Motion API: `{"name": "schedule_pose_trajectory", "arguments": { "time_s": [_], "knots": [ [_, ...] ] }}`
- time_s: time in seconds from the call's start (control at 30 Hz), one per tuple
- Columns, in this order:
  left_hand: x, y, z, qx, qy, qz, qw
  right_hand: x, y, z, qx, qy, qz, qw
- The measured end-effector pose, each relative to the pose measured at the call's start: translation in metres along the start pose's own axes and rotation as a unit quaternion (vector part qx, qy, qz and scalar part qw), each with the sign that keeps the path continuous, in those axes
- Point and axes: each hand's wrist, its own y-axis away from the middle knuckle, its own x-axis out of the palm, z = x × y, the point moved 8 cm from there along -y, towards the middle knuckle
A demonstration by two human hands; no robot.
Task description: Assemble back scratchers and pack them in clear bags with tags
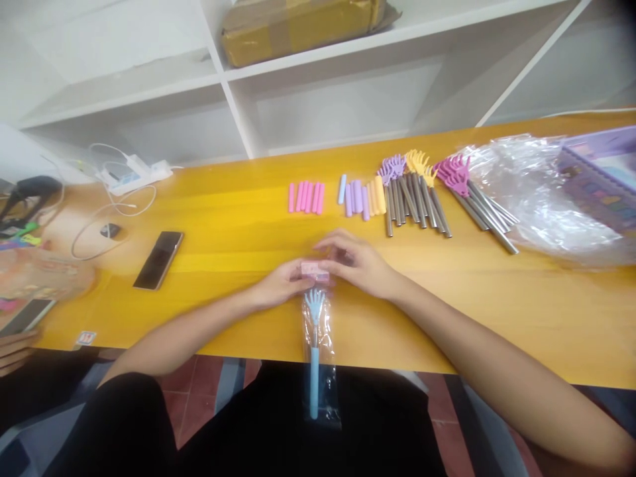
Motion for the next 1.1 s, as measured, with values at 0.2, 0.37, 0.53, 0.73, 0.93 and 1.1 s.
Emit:
{"name": "schedule_pose_trajectory", "arguments": {
  "time_s": [0.2,0.37,0.53,0.73,0.93,1.1],
  "knots": [
    [0.000,0.002,-0.001,-0.023,-0.039,-0.016,0.999,0.007,0.001,0.010,-0.048,0.017,0.020,0.999],
    [-0.002,0.003,0.001,-0.018,-0.087,-0.027,0.996,0.011,-0.001,0.004,-0.021,-0.006,0.003,1.000],
    [-0.005,0.002,0.005,-0.007,-0.158,-0.036,0.987,0.016,0.000,0.003,-0.001,-0.012,-0.003,1.000],
    [-0.002,0.003,0.004,0.013,-0.181,-0.020,0.983,0.020,0.002,0.005,-0.004,0.003,0.005,1.000],
    [-0.001,0.002,-0.001,0.034,-0.155,-0.018,0.987,0.019,0.003,0.007,-0.017,0.017,-0.003,1.000],
    [-0.003,0.003,-0.002,0.004,-0.085,-0.017,0.996,0.015,0.003,0.007,-0.017,0.017,-0.022,0.999]
  ]
}}
